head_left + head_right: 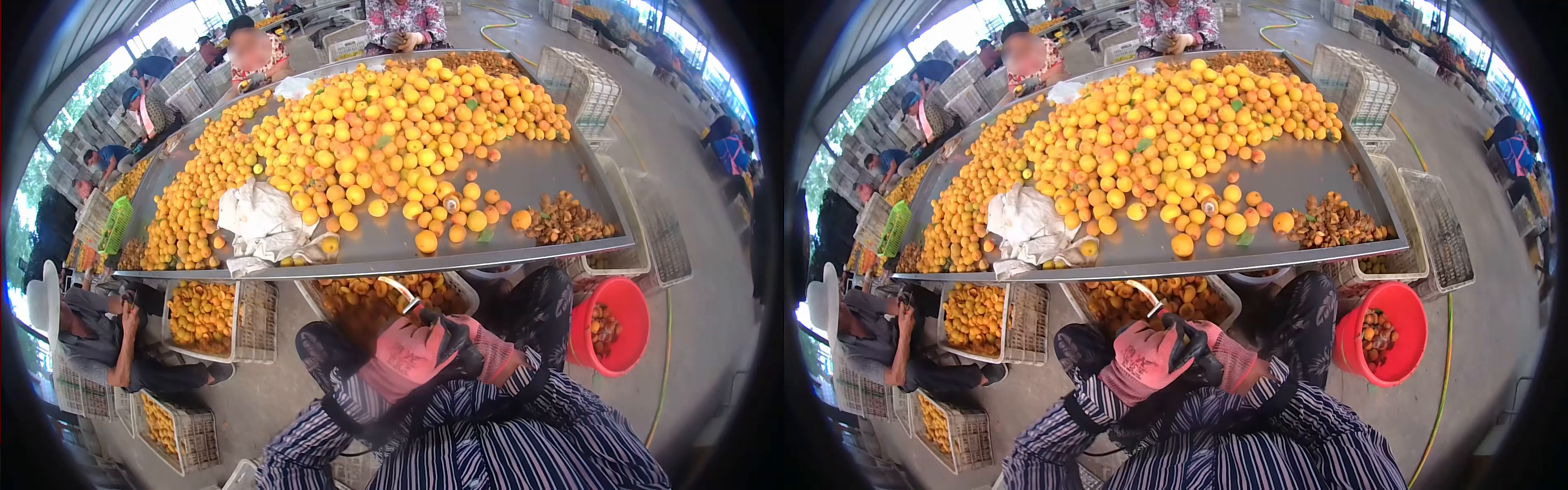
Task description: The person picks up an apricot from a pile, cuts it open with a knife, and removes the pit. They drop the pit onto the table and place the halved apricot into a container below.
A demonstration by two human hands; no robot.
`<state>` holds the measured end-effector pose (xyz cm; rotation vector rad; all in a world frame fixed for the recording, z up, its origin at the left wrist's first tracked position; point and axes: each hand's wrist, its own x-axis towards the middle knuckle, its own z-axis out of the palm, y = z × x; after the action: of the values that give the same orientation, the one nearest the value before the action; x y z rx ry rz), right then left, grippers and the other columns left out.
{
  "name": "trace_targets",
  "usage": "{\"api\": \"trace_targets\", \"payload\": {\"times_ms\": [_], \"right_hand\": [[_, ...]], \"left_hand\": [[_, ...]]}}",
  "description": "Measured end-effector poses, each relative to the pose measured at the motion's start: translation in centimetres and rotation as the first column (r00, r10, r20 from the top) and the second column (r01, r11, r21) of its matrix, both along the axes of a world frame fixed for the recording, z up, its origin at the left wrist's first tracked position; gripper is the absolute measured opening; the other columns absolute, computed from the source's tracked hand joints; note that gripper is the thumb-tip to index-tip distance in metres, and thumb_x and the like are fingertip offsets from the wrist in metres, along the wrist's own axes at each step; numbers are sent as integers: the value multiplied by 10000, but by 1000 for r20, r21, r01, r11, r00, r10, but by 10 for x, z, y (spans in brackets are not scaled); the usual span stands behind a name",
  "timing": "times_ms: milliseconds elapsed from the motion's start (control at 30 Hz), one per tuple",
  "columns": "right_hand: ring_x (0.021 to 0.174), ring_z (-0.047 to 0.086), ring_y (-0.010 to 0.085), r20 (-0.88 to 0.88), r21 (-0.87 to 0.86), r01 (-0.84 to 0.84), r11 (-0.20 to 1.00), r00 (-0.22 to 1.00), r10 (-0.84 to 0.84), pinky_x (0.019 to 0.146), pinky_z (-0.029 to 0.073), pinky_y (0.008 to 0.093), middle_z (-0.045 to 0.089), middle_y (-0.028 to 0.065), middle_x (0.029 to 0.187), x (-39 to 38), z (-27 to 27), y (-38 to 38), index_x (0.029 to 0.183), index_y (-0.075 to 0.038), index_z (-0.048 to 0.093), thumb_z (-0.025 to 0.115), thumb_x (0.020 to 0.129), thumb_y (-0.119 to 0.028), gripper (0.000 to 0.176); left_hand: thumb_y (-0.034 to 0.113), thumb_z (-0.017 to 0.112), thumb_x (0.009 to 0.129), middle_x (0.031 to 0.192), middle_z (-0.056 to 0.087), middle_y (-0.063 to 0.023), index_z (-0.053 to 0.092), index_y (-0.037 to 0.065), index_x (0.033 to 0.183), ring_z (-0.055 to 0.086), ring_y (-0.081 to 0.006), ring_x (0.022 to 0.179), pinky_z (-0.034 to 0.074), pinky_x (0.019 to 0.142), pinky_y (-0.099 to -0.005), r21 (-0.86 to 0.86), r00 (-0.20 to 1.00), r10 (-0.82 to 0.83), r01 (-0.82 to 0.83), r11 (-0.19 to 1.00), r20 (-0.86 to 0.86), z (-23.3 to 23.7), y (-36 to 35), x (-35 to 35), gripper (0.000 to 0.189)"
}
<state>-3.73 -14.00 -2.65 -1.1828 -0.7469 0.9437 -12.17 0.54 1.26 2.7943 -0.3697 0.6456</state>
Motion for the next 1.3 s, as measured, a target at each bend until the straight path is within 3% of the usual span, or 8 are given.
{"api": "trace_targets", "payload": {"times_ms": [300, 367, 433, 633, 767, 833, 1033, 1300], "right_hand": [[881, 575, 114, -131, -120, -117, 986, 986, 101, 759, 477, 276, 601, 28, 1005, 1, -39, -11, 1099, 1, 540, 601, 869, -111, 263], [881, 598, 154, -848, 35, 200, 979, 524, -77, 770, 501, 264, 615, 70, 966, 18, -95, 14, 1129, -20, 540, 565, 873, -72, 263], [915, 603, 183, 56, -41, 711, 702, 703, -708, 833, 487, 294, 624, 74, 1011, 17, -55, 52, 1157, 12, 535, 577, 844, 4, 316], [976, 607, 230, 660, 6, 678, 735, 549, -512, 840, 468, 323, 621, 126, 1071, 13, -3, 45, 1191, 22, 499, 605, 797, -19, 410], [932, 602, 240, 90, 84, 611, 787, 782, -617, 809, 468, 302, 611, 100, 1036, 16, -21, 59, 1143, 5, 518, 529, 828, -12, 315], [923, 591, 159, -700, 691, 384, 613, 566, 435, 785, 470, 272, 604, 81, 1030, 25, -50, 65, 1098, 3, 537, 511, 841, 31, 260], [892, 596, 132, -740, -52, 286, 957, 632, -229, 797, 473, 250, 611, 16, 936, 27, -50, 33, 961, -31, 583, 523, 854, 18, 132], [961, 587, 179, 581, -164, 145, 976, 814, -23, 808, 473, 267, 619, 48, 1015, 7, -30, 8, 1035, -103, 590, 648, 720, -138, 322]], "left_hand": [[335, 715, 670, 666, 603, -68, 598, 35, 1017, 596, -243, 608, 481, 661, -360, 77, 970, -186, 199, 977, -157, 5, 8, -4, 474], [308, 704, 660, 754, 615, -97, 571, 39, 1074, 603, -273, 689, 471, 696, -372, -111, 980, 71, -92, 990, -185, -6, 17, 6, 511], [251, 676, 715, 871, 628, -131, 515, 38, 1134, 605, -316, 756, 470, 726, -381, -279, 934, 319, -353, 893, -161, -20, 2, 10, 497], [243, 573, 872, 813, 606, -172, 540, 23, 1017, 623, -337, 770, 476, 666, -330, -810, 817, 501, -485, 330, -285, -26, -26, 31, 266], [276, 553, 791, 735, 603, -169, 547, 27, 962, 606, -358, 705, 469, 637, -399, -622, 844, 528, -464, 630, -95, -24, -19, 28, 302], [245, 611, 699, 699, 602, -149, 551, 7, 957, 599, -333, 654, 464, 646, -387, -400, 911, 412, -373, 837, 15, -22, -11, 20, 355], [224, 628, 605, 684, 593, -130, 569, -2, 934, 578, -330, 637, 470, 652, -396, -254, 979, 203, -195, 947, 6, -6, -6, 20, 403], [253, 673, 584, 684, 588, -117, 586, 20, 915, 569, -319, 633, 447, 647, -396, -128, 993, -33, 19, 992, -114, 5, -6, 20, 414]]}}
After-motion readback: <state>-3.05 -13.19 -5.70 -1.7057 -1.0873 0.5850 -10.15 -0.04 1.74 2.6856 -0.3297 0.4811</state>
